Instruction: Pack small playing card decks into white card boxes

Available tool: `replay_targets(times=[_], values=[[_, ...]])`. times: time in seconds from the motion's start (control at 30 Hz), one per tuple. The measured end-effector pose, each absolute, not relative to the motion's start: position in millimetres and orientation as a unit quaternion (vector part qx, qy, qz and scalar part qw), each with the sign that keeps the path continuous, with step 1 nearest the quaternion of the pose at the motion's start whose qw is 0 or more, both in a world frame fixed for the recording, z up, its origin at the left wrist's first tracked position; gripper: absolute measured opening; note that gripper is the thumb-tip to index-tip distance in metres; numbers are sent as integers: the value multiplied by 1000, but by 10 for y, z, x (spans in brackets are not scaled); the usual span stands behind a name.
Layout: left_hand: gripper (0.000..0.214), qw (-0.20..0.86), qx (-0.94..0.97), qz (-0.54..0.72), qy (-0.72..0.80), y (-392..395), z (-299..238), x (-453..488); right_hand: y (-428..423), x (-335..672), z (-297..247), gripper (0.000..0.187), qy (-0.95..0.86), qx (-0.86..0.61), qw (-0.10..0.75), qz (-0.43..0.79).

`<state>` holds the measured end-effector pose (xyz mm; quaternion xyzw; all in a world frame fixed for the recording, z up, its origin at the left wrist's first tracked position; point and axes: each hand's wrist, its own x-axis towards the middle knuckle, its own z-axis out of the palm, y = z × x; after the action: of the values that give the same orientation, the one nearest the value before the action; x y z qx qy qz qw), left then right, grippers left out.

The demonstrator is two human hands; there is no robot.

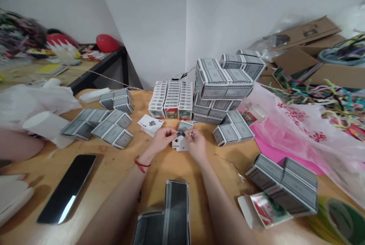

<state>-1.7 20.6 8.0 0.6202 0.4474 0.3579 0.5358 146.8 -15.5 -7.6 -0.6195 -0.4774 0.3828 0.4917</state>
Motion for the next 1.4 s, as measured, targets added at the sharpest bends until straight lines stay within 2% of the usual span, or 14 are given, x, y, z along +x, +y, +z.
replay_targets(times=[0.6,0.77,1.17,1.4], values=[[9,572,585,349,458,168,144,-39,-145,1474,-89,17,-472,-624,511,354],[10,562,590,368,448,170,122,-33,-149,1486,-83,18,-466,-615,511,379],[17,393,701,364,470,182,-49,4,-108,1452,-156,18,-504,-597,517,349],[19,376,722,345,468,148,-38,14,-121,1440,-102,20,-490,-607,521,347]])
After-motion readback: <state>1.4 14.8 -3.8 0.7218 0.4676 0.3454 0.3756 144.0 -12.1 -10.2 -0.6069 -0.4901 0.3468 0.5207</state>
